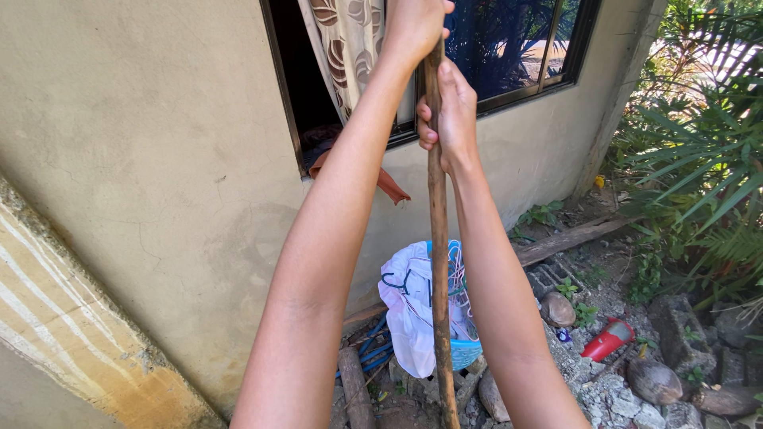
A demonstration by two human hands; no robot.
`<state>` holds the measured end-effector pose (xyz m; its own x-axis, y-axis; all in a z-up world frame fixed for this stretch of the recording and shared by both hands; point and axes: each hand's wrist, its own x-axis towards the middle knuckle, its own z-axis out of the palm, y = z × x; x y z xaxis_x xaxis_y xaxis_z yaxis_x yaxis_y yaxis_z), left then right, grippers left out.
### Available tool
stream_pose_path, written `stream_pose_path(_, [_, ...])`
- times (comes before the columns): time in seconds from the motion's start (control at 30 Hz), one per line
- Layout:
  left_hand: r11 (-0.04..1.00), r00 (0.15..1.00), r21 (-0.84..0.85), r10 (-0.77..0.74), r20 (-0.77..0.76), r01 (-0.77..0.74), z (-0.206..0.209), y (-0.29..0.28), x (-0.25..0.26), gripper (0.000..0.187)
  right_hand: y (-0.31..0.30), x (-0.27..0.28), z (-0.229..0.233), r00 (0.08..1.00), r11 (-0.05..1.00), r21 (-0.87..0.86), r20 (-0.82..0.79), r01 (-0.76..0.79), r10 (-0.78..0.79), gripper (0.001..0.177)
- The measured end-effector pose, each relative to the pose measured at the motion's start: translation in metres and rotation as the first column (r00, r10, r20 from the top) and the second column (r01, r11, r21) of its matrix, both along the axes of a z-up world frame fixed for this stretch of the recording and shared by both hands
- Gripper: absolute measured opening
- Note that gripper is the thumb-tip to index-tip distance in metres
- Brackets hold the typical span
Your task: The person takes white clothes and hangers from a blue basket, places the clothes onto the hangers, and then hangs the hangers onto a wooden pole or a wire near a window.
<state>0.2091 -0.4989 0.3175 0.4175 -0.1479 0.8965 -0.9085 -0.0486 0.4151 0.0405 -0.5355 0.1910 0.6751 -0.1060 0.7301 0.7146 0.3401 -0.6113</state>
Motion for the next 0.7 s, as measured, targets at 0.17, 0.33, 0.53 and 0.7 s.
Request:
stream_pose_path(0.17, [0.990, 0.988, -0.071, -0.117, 0.104, 0.125, -0.037, -0.022, -0.047, 0.033, -0.023, -0.022, -0.033, 0.988, 0.988, -0.019, 0.010, 0.153, -0.153, 0.052])
stream_pose_path(0.33, [0.976, 0.974, -0.051, -0.213, -0.080, 0.210, -0.072, -0.059, -0.075, 0.036, -0.051, -0.049, -0.076, 0.942, 0.942, -0.044, -0.037, 0.331, -0.333, 0.050])
stream_pose_path(0.53, [0.887, 0.868, -0.075, -0.462, -0.183, 0.456, -0.107, -0.114, -0.075, 0.039, -0.084, -0.087, -0.142, 0.740, 0.735, -0.157, -0.037, 0.659, -0.672, 0.046])
stream_pose_path(0.7, [0.804, 0.728, -0.231, -0.594, -0.343, 0.548, -0.142, -0.161, -0.100, 0.036, -0.110, -0.113, -0.183, 0.551, 0.532, -0.250, 0.004, 0.809, -0.835, 0.043])
